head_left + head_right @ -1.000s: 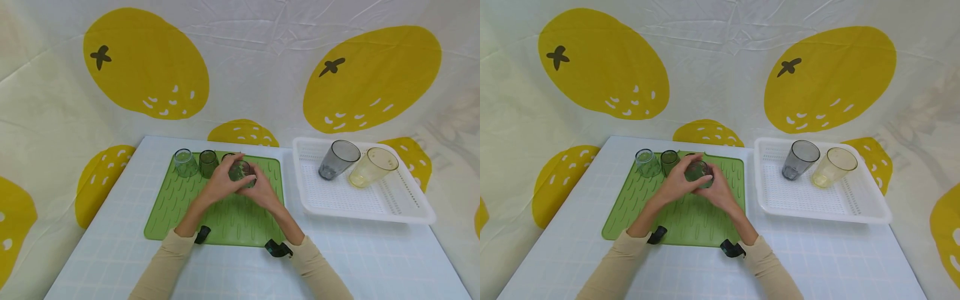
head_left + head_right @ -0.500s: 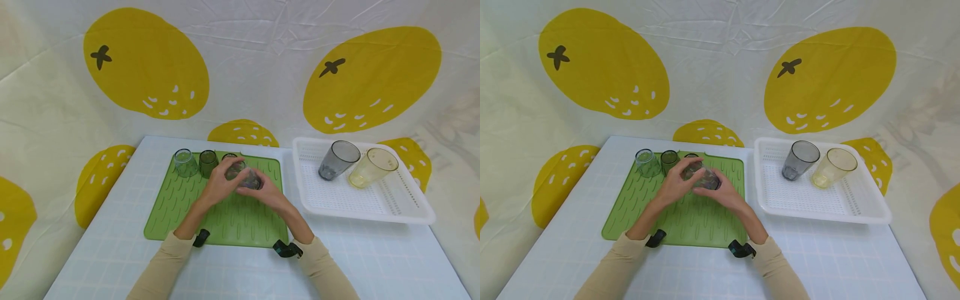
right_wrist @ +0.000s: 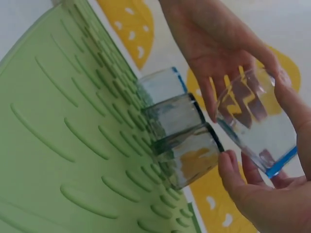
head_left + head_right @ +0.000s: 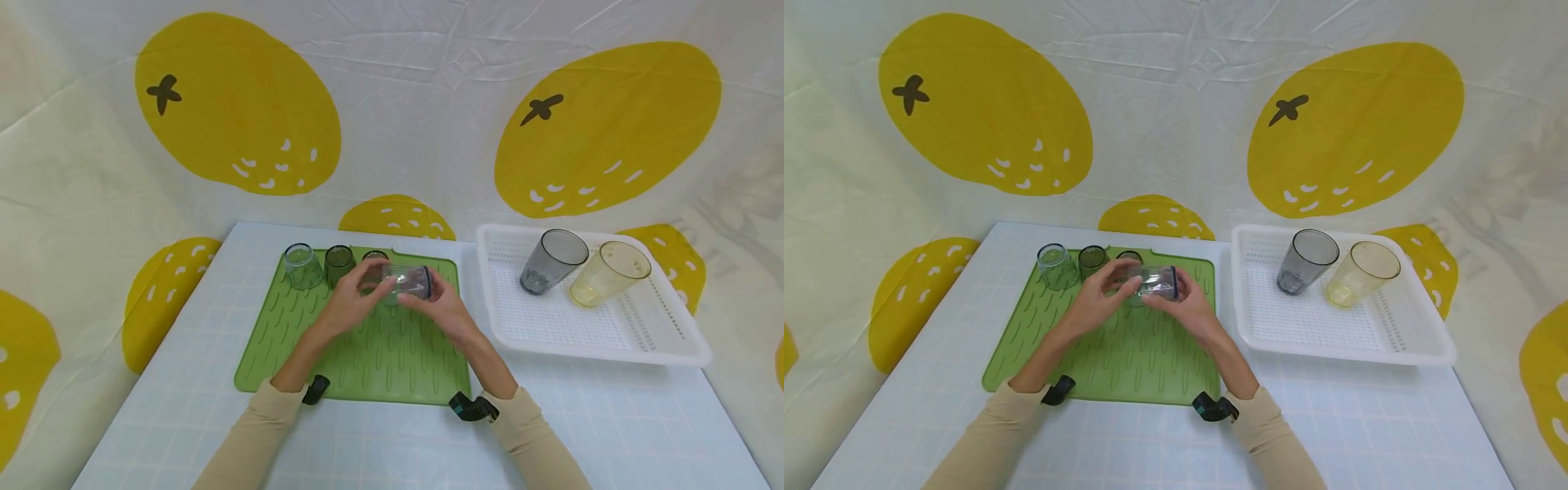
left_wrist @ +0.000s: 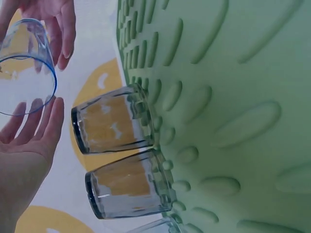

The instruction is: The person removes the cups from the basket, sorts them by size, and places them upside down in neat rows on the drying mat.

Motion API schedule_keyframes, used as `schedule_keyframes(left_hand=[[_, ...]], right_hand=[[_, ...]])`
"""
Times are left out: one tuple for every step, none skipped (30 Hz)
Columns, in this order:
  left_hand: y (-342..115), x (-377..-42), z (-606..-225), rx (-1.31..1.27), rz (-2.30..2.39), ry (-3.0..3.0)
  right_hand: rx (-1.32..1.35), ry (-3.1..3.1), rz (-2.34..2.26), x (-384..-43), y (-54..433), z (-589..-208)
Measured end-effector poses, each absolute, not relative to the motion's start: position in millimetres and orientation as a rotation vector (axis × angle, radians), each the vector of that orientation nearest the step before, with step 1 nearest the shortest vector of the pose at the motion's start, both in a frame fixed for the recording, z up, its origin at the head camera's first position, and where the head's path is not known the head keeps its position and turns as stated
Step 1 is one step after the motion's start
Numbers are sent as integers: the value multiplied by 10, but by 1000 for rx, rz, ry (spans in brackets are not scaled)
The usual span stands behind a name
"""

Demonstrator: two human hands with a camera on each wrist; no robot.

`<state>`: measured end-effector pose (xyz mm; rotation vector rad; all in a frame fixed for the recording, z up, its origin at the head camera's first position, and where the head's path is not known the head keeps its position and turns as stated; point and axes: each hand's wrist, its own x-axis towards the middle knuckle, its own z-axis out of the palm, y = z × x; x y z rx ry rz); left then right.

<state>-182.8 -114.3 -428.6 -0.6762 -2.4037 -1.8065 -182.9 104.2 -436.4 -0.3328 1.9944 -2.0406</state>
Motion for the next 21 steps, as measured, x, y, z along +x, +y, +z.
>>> schedule_keyframes(left_hand=[[-1154, -1825, -4289, -680, -1811, -2413], [-1164, -1821, -4293, -681, -1811, -2426], [-1173, -1817, -4296, -683, -1809, -2441], [-1183, -1812, -4301, -681, -1804, -2457], [-1191, -1806, -4303, -678, -1799, -2471], [-1199, -1802, -4308, -681, -1794, -2481], [-1206, -1797, -4310, -686, -1785, -2491], [-1211, -1793, -4311, -696, -1769, -2498], [-1216, -1790, -4313, -710, -1758, -2501], [-1220, -1788, -4319, -719, -1744, -2507], [-1225, -1785, -4324, -733, -1724, -2514], [-1228, -1783, -4327, -748, -1705, -2524], [-1231, -1780, -4329, -759, -1687, -2538], [-1235, -1778, -4332, -769, -1671, -2552], [-1239, -1777, -4336, -781, -1658, -2564], [-1244, -1778, -4341, -792, -1640, -2576], [-1248, -1779, -4345, -807, -1624, -2582], [-1252, -1782, -4347, -820, -1616, -2584], [-1258, -1785, -4352, -831, -1605, -2582], [-1266, -1788, -4354, -841, -1594, -2576], [-1274, -1792, -4358, -850, -1585, -2570]], right_hand=[[-327, 1989, -2058, -1828, 1040, -4357], [-322, 1989, -2072, -1828, 1036, -4349], [-316, 1989, -2084, -1828, 1032, -4337], [-312, 1987, -2099, -1828, 1028, -4328], [-310, 1982, -2115, -1829, 1023, -4319], [-309, 1978, -2130, -1832, 1018, -4312], [-312, 1968, -2144, -1835, 1013, -4307], [-313, 1962, -2156, -1838, 1009, -4302], [-320, 1953, -2168, -1840, 1004, -4296], [-329, 1942, -2180, -1843, 999, -4293], [-339, 1935, -2187, -1846, 995, -4289], [-348, 1930, -2191, -1850, 993, -4287], [-358, 1928, -2193, -1852, 993, -4283], [-372, 1930, -2191, -1855, 993, -4280], [-388, 1935, -2189, -1859, 993, -4277], [-403, 1948, -2181, -1863, 995, -4277], [-417, 1962, -2172, -1867, 998, -4276], [-430, 1979, -2162, -1872, 1001, -4276], [-442, 1997, -2153, -1873, 1004, -4273], [-453, 2017, -2143, -1879, 1006, -4275], [-461, 2032, -2137, -1883, 1007, -4276]])
